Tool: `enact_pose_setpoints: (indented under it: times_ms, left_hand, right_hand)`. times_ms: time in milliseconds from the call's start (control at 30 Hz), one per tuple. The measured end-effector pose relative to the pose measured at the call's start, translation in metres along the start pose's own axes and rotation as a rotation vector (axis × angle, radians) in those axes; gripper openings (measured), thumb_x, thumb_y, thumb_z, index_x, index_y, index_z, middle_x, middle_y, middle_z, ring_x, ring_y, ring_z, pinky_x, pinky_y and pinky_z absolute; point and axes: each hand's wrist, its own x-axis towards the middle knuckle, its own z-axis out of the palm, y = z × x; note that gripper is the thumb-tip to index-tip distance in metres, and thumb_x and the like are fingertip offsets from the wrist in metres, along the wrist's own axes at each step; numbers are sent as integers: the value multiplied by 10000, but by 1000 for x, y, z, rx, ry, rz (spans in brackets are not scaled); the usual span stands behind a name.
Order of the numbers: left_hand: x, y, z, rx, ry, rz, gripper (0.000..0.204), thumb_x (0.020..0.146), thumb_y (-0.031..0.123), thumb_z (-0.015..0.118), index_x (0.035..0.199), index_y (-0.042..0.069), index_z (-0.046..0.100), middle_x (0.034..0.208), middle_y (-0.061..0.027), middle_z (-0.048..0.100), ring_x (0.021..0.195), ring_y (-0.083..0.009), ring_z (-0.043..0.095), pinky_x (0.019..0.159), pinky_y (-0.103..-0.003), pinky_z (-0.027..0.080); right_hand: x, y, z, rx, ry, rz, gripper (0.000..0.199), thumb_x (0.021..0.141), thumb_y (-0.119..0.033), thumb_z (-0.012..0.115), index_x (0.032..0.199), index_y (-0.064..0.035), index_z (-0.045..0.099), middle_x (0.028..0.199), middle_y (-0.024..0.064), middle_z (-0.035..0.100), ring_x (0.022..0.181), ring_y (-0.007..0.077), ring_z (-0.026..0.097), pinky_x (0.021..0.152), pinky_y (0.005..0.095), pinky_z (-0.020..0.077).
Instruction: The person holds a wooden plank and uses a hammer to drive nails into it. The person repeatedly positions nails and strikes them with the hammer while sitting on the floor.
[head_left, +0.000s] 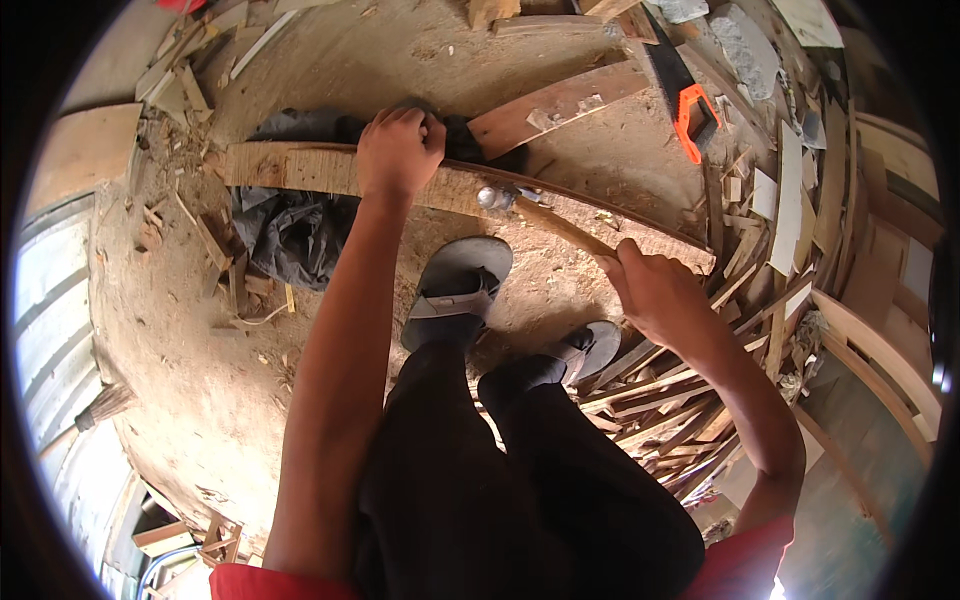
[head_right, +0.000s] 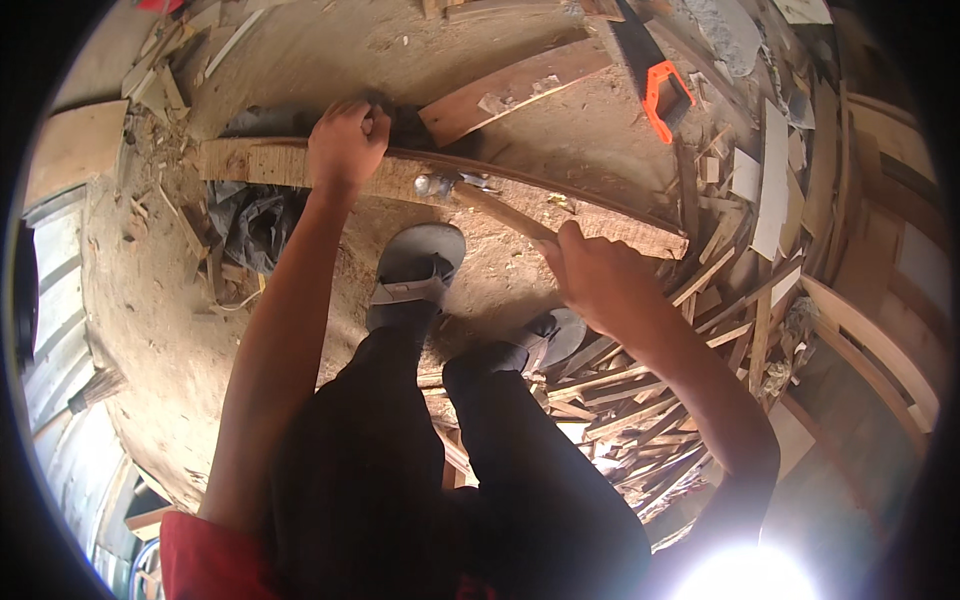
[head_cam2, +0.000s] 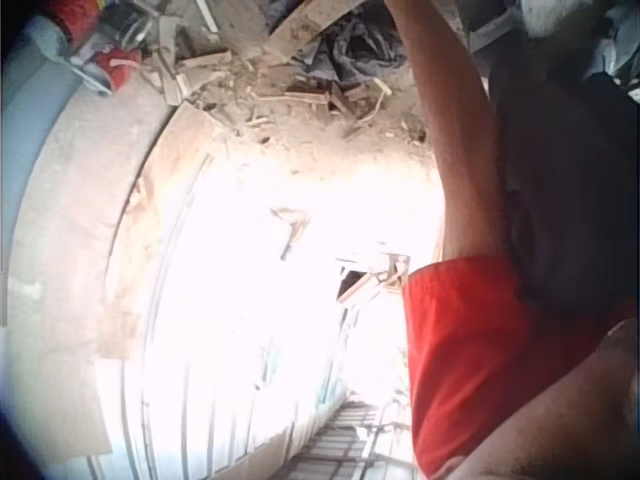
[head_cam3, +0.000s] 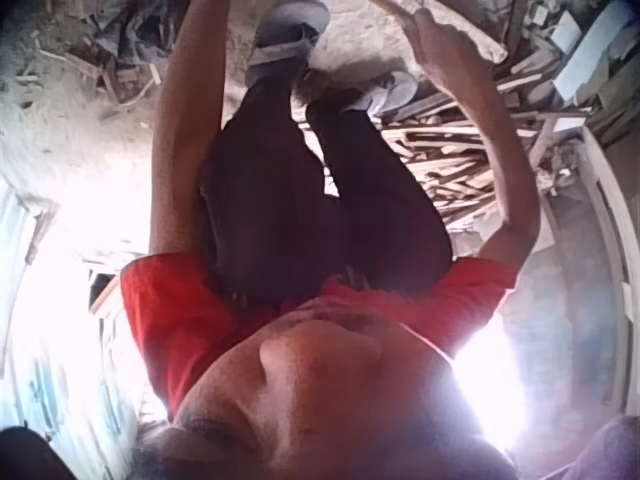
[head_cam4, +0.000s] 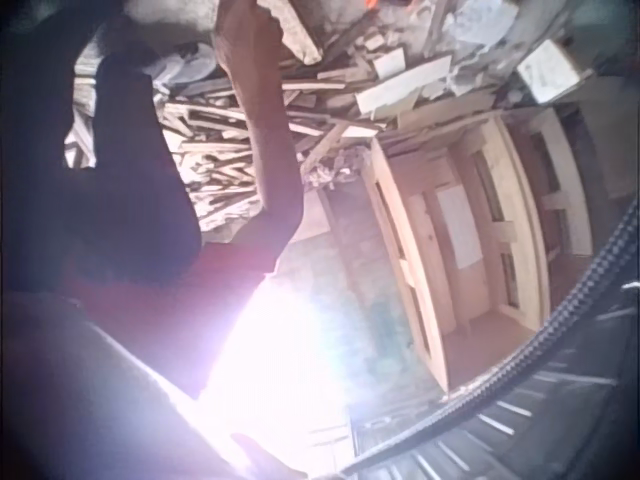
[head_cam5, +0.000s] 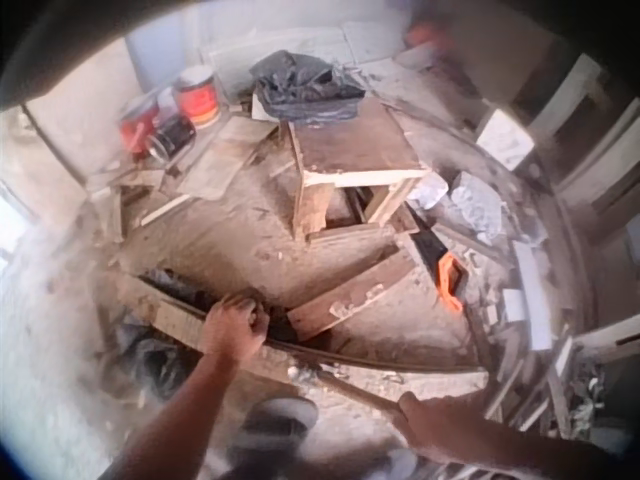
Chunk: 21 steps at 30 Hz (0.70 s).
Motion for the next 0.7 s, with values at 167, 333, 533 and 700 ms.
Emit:
enact_pose_setpoints:
  times_ms: [167,333,533,700]
  left_hand:
    - [2,-3,1,44,-34,-16,217,850,190,653,679,59,631,786,-99,698,828,-321,666,753,-445,534]
    - [6,1,1,61,-24,-10,227,862,189,650,681,54,630,779,-101,697,810,-327,664,747,-449,534]
    - [7,8,-5,57,-44,-28,238,869,193,651,681,51,628,774,-107,689,802,-336,658,733,-457,535]
    - [5,3,-3,42,-35,-25,236,887,228,658,745,42,632,775,-142,658,790,-378,649,711,-480,515]
  right_hand:
    - [-4,0,6,9,69,-12,404,1091,-398,426,1002,-18,529,608,204,624,573,435,654,527,539,514]
    - [7,29,23,50,33,9,455,1067,-463,458,980,-24,537,621,200,627,607,432,657,576,533,516]
    - [34,79,70,131,76,-97,509,1022,-541,518,1019,-33,548,685,206,652,694,446,672,651,532,529]
    - [49,97,105,195,308,-225,384,982,-434,642,1018,-60,559,690,188,639,640,416,656,596,507,528]
